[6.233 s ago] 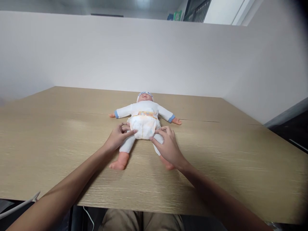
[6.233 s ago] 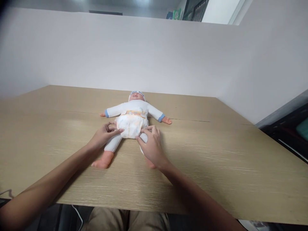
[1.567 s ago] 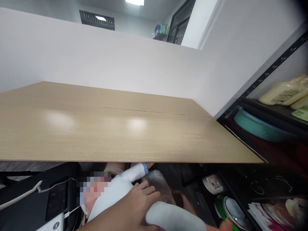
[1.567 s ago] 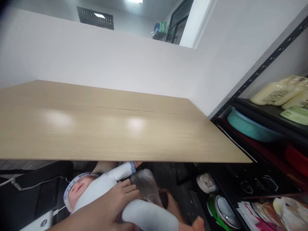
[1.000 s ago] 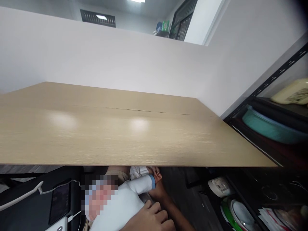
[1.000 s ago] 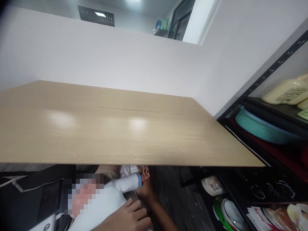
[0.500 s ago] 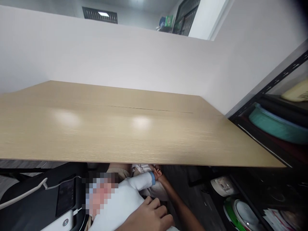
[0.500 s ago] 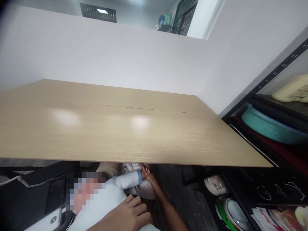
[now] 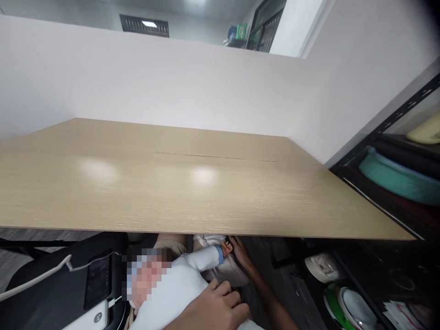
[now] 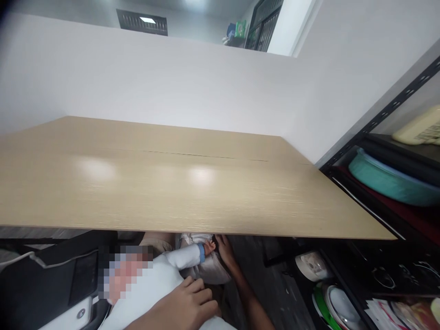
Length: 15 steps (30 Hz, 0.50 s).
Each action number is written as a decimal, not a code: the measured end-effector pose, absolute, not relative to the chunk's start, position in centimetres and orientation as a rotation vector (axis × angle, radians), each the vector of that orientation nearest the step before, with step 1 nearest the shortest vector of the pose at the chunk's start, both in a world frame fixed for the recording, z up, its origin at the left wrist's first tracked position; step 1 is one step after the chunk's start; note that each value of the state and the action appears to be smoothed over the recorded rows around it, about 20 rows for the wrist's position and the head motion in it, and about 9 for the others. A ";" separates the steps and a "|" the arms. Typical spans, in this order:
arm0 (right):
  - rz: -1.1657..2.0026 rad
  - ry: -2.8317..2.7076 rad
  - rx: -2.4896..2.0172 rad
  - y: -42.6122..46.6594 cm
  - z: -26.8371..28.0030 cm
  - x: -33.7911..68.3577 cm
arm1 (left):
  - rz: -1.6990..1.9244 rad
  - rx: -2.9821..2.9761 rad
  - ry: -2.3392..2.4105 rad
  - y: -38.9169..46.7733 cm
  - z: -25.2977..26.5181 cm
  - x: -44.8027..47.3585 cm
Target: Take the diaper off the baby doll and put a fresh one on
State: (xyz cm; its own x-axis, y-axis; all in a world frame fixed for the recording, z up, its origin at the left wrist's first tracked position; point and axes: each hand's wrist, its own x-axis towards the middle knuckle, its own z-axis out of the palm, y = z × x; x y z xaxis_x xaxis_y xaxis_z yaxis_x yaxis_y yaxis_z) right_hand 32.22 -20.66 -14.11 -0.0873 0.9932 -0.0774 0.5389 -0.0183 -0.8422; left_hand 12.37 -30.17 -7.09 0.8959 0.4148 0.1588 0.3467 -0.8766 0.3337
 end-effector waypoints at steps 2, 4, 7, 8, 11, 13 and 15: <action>0.991 -1.588 -1.653 -20.4 -15.3 33.2 | 0.304 2.753 0.561 -30.1 -6.9 12.3; 0.979 -1.528 -1.677 -20.4 -15.6 34.0 | 0.304 2.736 0.556 -30.0 -6.8 12.2; 0.978 -1.473 -1.687 -21.7 -14.0 34.4 | 0.365 2.721 0.533 -29.9 -6.6 11.8; 0.984 -1.486 -1.665 -22.4 -13.0 34.1 | 0.388 2.720 0.519 -30.0 -6.6 11.7; 0.995 -1.697 -1.502 -24.7 -9.3 32.1 | 0.439 2.735 0.483 -30.0 -6.7 11.7; 1.010 -1.963 -1.357 -25.5 -7.4 30.2 | 0.471 2.757 0.471 -29.9 -6.6 12.0; 1.026 -2.233 -1.292 -25.4 -6.4 28.3 | 0.501 2.769 0.457 -29.8 -6.3 12.3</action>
